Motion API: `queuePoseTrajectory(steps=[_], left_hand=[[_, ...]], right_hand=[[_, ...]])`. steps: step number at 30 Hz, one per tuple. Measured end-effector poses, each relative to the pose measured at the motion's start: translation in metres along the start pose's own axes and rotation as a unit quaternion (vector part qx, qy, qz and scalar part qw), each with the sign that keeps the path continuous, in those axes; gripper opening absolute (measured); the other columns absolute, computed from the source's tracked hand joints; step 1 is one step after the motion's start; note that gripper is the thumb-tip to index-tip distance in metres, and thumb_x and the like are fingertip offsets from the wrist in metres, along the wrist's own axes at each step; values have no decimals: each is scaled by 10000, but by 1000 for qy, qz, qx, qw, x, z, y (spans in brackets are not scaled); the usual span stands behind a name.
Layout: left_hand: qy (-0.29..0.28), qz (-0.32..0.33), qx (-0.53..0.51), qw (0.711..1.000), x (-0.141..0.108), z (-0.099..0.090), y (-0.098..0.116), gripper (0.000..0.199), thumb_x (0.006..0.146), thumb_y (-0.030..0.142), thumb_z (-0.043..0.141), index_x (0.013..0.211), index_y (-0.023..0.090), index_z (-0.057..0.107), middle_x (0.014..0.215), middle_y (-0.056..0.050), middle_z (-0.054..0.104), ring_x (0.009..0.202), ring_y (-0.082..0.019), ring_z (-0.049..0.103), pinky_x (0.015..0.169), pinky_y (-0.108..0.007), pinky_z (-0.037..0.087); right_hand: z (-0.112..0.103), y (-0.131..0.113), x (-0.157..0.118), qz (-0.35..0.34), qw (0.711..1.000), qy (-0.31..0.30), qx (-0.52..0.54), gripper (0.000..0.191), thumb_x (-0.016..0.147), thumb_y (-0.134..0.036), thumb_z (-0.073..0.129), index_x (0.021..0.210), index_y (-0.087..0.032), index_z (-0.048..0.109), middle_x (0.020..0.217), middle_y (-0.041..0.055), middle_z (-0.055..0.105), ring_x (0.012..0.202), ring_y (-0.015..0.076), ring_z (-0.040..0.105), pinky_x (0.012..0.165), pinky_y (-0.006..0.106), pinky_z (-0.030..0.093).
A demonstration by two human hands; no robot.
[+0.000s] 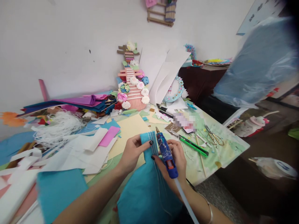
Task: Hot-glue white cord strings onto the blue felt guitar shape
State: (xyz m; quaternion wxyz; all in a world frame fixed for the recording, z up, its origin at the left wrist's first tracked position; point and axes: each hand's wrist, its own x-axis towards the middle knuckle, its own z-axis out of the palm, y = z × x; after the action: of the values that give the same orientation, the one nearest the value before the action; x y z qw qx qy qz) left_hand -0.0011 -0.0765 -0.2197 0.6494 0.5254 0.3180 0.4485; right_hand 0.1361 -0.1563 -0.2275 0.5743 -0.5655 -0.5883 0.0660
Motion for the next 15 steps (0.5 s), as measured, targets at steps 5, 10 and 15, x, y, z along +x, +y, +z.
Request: queuePoseTrajectory(steps=[5,10,15], left_hand=[[37,14,38,998,-1,3,0,240,724,318,751,859,122,716,885,-55,736,817,-190,664,769,-283,533],[51,-15,16,998,1,-2,0,286,643,314,807,814,99,726,827,-75,745,753,-194,677,704,-284,548],[85,33,-5,996,9,-16,31,322,592,303,841,821,103,733,787,-76,744,677,-182,680,647,-293,560]], right_hand=[[0,0,-1,12,1000,-17,-6,200,760,-243,692,841,-206,513,1048,83,506,916,222,595,700,323,507],[-11,7,1,13,1000,-26,5,211,762,-306,713,868,-202,562,1089,95,538,974,246,596,760,374,515],[-45,12,13,91,993,16,75,322,767,-362,713,1006,-197,576,993,85,629,834,221,641,753,385,523]])
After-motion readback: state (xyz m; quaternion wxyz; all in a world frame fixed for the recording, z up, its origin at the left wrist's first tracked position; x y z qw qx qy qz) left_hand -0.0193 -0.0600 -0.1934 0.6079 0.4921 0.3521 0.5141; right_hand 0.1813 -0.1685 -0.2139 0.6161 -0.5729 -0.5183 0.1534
